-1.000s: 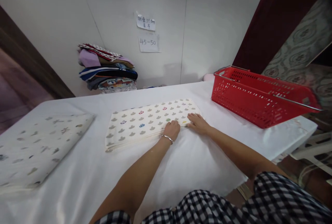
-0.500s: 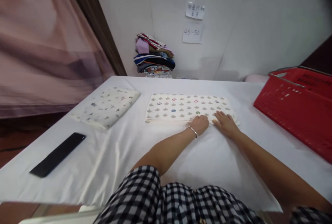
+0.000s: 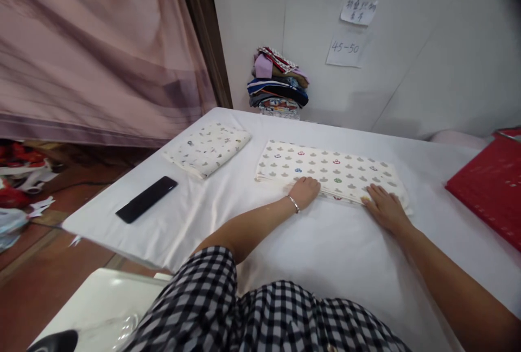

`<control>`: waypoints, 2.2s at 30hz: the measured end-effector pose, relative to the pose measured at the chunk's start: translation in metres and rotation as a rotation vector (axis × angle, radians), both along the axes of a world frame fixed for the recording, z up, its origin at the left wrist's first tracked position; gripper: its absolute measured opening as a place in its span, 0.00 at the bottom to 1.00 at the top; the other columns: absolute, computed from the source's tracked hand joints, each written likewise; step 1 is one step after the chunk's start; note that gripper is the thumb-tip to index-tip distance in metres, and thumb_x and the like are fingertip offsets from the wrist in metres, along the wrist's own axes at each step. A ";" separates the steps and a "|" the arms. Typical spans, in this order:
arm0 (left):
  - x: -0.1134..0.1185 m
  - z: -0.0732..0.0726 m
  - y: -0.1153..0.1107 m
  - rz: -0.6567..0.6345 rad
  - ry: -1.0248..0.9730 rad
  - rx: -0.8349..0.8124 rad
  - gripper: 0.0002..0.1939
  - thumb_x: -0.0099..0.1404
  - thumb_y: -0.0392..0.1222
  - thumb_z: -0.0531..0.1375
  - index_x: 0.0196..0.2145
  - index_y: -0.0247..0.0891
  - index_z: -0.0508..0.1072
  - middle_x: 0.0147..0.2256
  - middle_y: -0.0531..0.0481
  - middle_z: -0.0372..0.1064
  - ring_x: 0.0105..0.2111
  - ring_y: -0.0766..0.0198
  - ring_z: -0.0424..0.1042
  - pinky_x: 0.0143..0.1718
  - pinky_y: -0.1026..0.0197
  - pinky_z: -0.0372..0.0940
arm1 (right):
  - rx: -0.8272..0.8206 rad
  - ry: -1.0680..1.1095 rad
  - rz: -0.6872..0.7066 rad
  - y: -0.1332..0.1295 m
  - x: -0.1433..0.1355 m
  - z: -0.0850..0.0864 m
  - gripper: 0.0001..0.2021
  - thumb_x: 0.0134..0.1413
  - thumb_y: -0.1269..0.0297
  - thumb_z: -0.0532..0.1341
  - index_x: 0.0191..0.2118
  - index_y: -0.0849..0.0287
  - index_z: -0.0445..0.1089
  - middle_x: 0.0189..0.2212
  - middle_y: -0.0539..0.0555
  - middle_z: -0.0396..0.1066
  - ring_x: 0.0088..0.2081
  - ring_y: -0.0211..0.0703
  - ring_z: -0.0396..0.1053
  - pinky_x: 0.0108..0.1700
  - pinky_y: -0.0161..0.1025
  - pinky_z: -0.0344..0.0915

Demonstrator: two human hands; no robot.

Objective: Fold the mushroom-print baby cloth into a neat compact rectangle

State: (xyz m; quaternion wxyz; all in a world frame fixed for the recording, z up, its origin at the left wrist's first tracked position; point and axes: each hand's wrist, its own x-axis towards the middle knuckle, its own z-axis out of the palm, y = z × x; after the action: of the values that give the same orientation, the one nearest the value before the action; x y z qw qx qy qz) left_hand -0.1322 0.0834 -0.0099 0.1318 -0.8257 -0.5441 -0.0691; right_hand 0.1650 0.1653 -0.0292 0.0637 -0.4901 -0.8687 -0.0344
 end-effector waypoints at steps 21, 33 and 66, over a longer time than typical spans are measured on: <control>-0.153 0.004 -0.064 0.442 -0.157 0.051 0.17 0.65 0.30 0.47 0.44 0.40 0.70 0.49 0.48 0.69 0.52 0.59 0.63 0.50 0.55 0.59 | 0.066 -0.037 0.307 -0.031 -0.082 0.000 0.28 0.61 0.49 0.42 0.62 0.58 0.53 0.63 0.57 0.50 0.64 0.49 0.45 0.61 0.51 0.45; -0.148 0.009 -0.069 0.618 -0.320 -0.113 0.22 0.61 0.32 0.49 0.51 0.45 0.67 0.57 0.54 0.61 0.52 0.60 0.65 0.49 0.57 0.64 | -0.073 -0.018 0.254 -0.038 -0.104 0.026 0.28 0.62 0.48 0.39 0.63 0.54 0.51 0.64 0.54 0.44 0.65 0.49 0.41 0.62 0.55 0.41; -0.131 0.018 0.038 0.685 -0.360 -0.382 0.31 0.63 0.63 0.41 0.58 0.47 0.59 0.62 0.45 0.49 0.62 0.51 0.48 0.57 0.42 0.49 | -0.379 0.138 0.277 -0.037 -0.138 0.038 0.30 0.61 0.44 0.39 0.63 0.53 0.50 0.65 0.54 0.42 0.65 0.48 0.38 0.63 0.52 0.38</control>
State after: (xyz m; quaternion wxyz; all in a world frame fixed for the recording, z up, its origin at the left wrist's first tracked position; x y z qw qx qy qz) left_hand -0.2637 0.1211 0.0081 -0.1052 -0.5819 -0.8040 -0.0623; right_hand 0.0274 0.1283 0.0091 0.0341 -0.3707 -0.9121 0.1717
